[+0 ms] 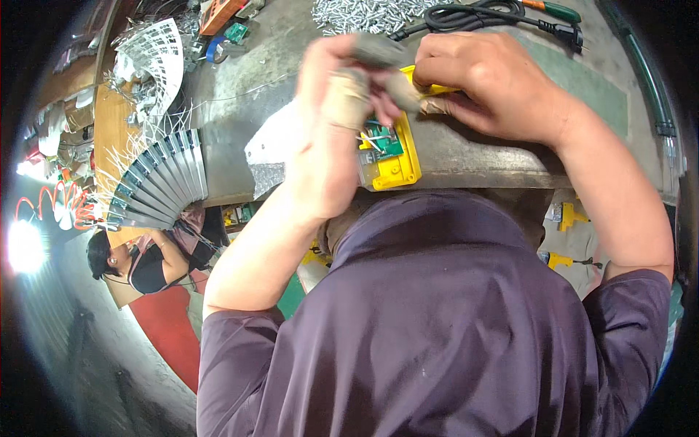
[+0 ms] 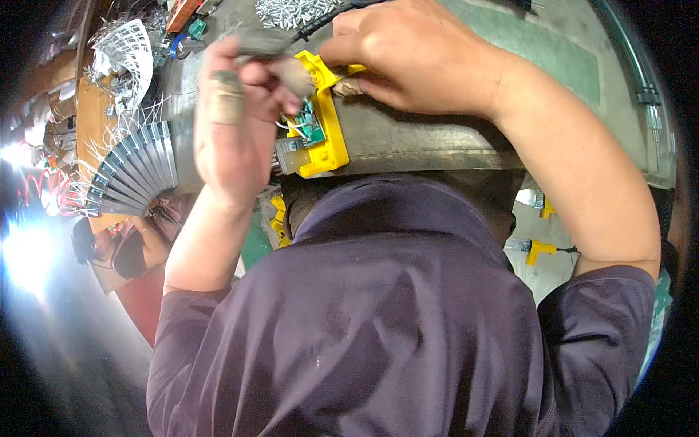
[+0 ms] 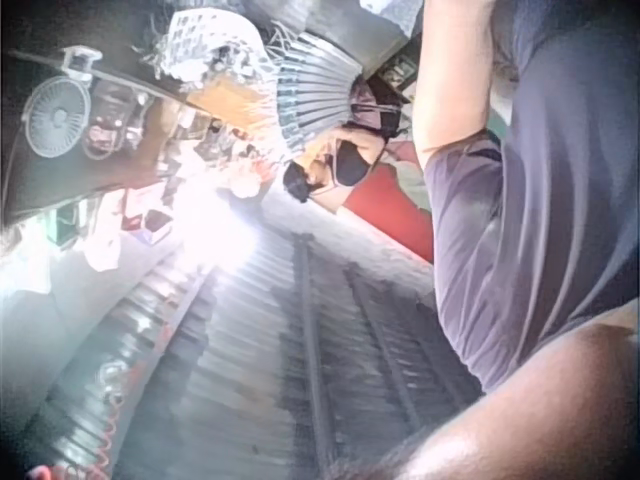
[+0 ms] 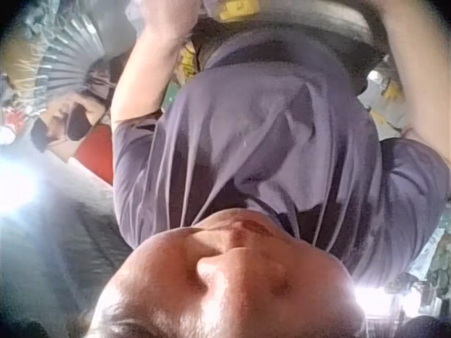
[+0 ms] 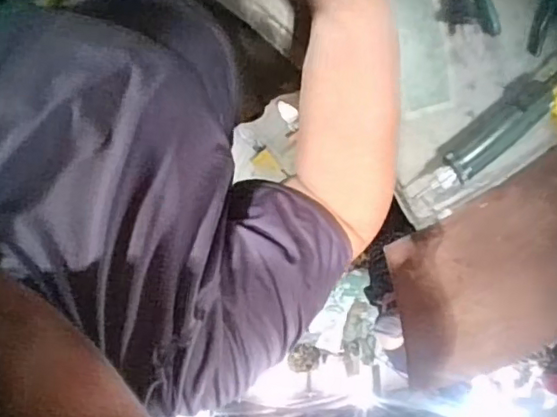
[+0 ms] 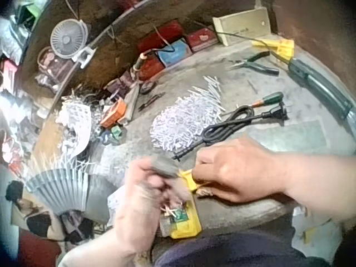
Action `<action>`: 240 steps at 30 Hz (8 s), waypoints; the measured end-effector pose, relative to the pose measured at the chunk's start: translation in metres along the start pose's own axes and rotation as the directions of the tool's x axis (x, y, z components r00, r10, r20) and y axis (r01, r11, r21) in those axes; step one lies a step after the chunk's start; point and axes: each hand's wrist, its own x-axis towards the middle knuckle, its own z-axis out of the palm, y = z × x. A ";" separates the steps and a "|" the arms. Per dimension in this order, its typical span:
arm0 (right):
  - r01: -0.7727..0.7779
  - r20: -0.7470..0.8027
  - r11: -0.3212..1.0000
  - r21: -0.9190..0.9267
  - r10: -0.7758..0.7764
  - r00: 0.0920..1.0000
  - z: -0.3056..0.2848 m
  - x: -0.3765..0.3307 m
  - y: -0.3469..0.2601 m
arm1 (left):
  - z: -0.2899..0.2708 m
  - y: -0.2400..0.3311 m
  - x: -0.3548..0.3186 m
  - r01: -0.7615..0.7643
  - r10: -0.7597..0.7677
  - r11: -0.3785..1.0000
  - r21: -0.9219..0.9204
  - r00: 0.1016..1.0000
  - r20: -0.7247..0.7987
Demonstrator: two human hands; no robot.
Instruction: Assembling components and soldering wires inside a yellow handheld electronic device housing.
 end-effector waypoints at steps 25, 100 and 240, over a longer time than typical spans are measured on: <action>0.022 -0.025 0.998 -0.062 -0.024 0.999 0.003 -0.001 -0.004 | 0.005 -0.001 0.008 -0.033 -0.016 0.976 0.215 0.974 0.225; -0.351 -0.224 0.914 -0.204 0.306 0.925 0.047 0.030 -0.073 | -0.059 -0.014 0.012 -0.485 0.192 0.668 0.564 0.845 0.500; 0.120 -0.355 0.748 0.653 0.162 0.921 0.010 0.034 -0.109 | -0.061 -0.021 -0.010 -0.462 0.190 0.586 0.666 0.877 0.442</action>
